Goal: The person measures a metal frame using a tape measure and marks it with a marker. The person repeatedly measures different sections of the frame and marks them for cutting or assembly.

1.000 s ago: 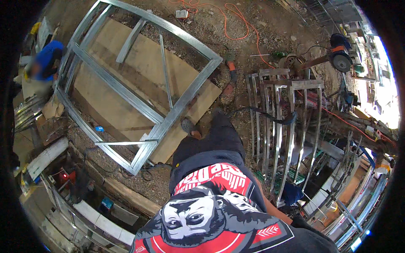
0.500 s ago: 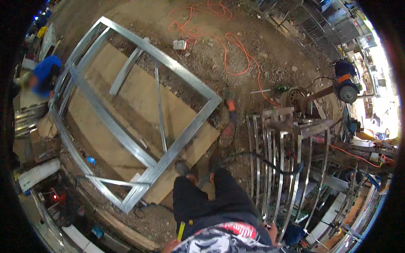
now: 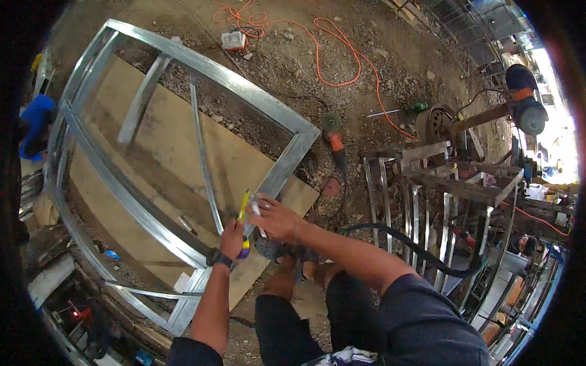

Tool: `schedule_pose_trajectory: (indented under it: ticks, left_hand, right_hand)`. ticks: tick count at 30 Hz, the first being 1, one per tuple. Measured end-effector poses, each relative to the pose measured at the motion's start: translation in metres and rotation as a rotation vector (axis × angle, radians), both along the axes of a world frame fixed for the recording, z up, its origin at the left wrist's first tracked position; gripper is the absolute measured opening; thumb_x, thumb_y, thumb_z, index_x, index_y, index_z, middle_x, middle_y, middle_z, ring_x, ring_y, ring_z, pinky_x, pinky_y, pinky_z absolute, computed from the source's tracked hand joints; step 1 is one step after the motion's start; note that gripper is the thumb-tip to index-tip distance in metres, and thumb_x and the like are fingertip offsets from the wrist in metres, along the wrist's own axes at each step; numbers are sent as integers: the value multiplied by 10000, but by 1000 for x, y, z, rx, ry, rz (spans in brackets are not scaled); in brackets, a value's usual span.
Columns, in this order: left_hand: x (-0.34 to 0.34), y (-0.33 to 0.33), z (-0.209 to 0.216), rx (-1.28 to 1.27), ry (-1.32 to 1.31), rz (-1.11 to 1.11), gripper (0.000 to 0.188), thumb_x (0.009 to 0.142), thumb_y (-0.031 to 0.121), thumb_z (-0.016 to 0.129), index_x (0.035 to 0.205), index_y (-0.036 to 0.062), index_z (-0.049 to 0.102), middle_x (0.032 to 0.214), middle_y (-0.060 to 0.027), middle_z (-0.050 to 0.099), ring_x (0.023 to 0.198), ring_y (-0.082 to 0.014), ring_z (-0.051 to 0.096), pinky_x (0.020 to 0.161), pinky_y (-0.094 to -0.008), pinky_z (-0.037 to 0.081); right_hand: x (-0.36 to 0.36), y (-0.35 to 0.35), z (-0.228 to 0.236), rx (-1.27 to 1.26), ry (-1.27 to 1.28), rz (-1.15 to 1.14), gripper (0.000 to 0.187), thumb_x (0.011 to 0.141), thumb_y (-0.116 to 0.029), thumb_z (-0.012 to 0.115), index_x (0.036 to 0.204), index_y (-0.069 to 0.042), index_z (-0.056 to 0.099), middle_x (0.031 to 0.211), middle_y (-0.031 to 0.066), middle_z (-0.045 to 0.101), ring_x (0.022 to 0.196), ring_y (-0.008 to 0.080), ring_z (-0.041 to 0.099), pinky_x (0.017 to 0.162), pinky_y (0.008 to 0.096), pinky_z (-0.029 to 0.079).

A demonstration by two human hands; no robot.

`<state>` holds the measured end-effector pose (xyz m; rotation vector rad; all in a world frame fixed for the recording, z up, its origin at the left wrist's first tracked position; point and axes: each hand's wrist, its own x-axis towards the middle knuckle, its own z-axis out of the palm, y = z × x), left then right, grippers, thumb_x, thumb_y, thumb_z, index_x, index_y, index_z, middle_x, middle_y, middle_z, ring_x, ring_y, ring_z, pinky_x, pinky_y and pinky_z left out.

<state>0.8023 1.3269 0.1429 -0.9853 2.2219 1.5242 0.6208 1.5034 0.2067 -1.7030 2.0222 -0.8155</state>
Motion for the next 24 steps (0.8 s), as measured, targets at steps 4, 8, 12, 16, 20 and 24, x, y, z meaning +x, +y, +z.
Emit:
schedule_pose_trajectory:
  ticks: [4, 8, 12, 16, 20, 24]
  left_hand:
    - [-73, -3, -75, -9, 186, -52, 279, 1079, 281, 586, 1077, 11, 655, 1053, -283, 691, 1002, -507, 665, 843, -545, 512]
    - [-118, -10, -115, 119, 115, -71, 286, 1090, 293, 567, 1131, 12, 598, 1024, -295, 676, 987, -514, 661, 841, -556, 512]
    - [-133, -18, -139, -23, 20, -270, 334, 1104, 340, 561, 1097, 7, 538, 974, -296, 653, 952, -513, 655, 816, -570, 497]
    - [-83, -25, -137, -36, 33, -339, 373, 1116, 364, 540, 1043, -1, 521, 937, -291, 614, 890, -518, 617, 785, -576, 470]
    - [-75, -28, -152, -127, 66, -454, 321, 1125, 315, 537, 1064, 1, 514, 926, -267, 574, 874, -471, 604, 793, -542, 472]
    - [-105, -29, -143, 8, 58, -474, 246, 1129, 269, 553, 1119, 25, 520, 894, -195, 594, 811, -345, 622, 758, -480, 495]
  right_hand:
    - [-40, -31, -118, 52, 109, -28, 484, 771, -97, 778, 1209, -129, 574, 1329, 173, 682, 1378, 383, 591, 1304, 562, 303]
    - [-87, -43, -176, -12, 94, -14, 490, 728, -78, 794, 1165, -149, 585, 1150, 154, 713, 1260, 400, 639, 1247, 549, 362]
    - [-135, -30, -217, 76, 52, 17, 427, 738, -62, 779, 1113, -160, 599, 1053, 138, 719, 1209, 407, 647, 1197, 527, 402]
    - [-183, -9, -240, 9, 185, -138, 351, 766, -98, 763, 1072, -152, 600, 1002, 125, 715, 1179, 396, 650, 1175, 522, 409]
    - [-177, 4, -254, 7, 153, -143, 337, 782, -137, 756, 1082, -141, 602, 1005, 122, 715, 1163, 381, 649, 1149, 517, 418]
    - [-180, 8, -260, -62, 188, -175, 338, 792, -139, 750, 1095, -132, 601, 1019, 115, 716, 1154, 365, 650, 1109, 511, 428]
